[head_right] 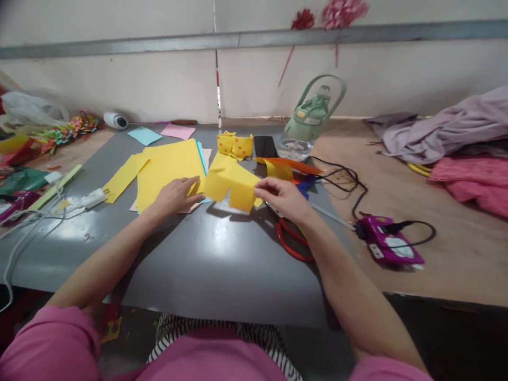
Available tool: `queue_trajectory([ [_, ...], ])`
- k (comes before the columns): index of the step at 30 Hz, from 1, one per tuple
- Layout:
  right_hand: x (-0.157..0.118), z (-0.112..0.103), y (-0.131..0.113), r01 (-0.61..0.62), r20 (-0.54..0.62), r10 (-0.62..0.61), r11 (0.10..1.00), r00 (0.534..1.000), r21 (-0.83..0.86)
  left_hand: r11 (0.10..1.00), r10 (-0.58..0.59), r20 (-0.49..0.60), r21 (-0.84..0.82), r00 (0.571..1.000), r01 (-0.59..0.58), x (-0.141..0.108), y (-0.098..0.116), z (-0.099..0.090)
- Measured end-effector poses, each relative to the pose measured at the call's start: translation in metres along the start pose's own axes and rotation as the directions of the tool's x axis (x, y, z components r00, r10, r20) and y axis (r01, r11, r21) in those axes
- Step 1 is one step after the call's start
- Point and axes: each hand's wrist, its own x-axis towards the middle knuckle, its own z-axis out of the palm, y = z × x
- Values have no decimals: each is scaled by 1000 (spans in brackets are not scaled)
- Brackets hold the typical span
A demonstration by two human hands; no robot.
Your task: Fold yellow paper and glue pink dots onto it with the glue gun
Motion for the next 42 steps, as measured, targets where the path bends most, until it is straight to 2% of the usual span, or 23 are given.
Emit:
queue_trajectory([
  [3, -3, 2, -5, 52, 222, -31, 994, 975, -92, 997, -26, 75, 71, 997, 20, -4, 7, -7],
  [7, -7, 4, -10, 124, 395, -49, 978, 917, -166, 992, -43, 126, 126, 991, 26, -13, 21, -8],
  [11, -10, 5, -9, 179, 497, -76, 970, 864, -163, 988, -62, 160, 152, 985, 37, -19, 22, -7],
  [13, -11, 5, -9, 217, 540, -115, 968, 834, -129, 985, -90, 160, 157, 983, 64, -21, 13, -9],
  [15, -12, 4, -11, 249, 564, -156, 964, 811, -91, 982, -150, 108, 134, 983, 136, -22, 1, -14],
  [17, -13, 3, -12, 271, 560, -185, 960, 808, -75, 969, -234, -2, 79, 972, 233, -24, -12, -20],
  [20, -11, 0, -11, 264, 468, -190, 960, 863, -98, 952, -296, -101, 44, 950, 302, -25, -24, -28],
  [23, -9, -2, -6, 191, 304, -149, 975, 941, -116, 953, -290, -72, 72, 954, 295, -22, -25, -30],
  [26, -6, -2, 0, 146, 156, -125, 981, 980, -129, 964, -248, 6, 103, 969, 246, -18, -16, -27],
  [30, -3, -2, 4, 158, 62, -148, 960, 987, -229, 979, -155, 115, 148, 981, 138, -18, -2, -24],
  [32, -2, -1, 6, 181, 60, -171, 943, 983, -278, 979, -150, 101, 156, 983, 133, -18, -2, -27],
  [34, 0, -1, 7, 203, 70, -191, 929, 979, -310, 967, -208, -1, 153, 978, 206, -18, -8, -34],
  [36, 1, 0, 8, 215, 80, -200, 921, 977, -326, 942, -289, -139, 133, 947, 307, -18, -17, -42],
  [38, 1, 0, 8, 217, 89, -198, 918, 976, -331, 927, -330, -224, 106, 917, 360, -18, -24, -48],
  [40, 1, 1, 7, 212, 90, -193, 920, 977, -329, 929, -332, -207, 95, 920, 357, -22, -23, -48],
  [42, 0, 1, 7, 205, 91, -185, 925, 979, -321, 956, -273, -90, 85, 958, 280, -27, -14, -42],
])
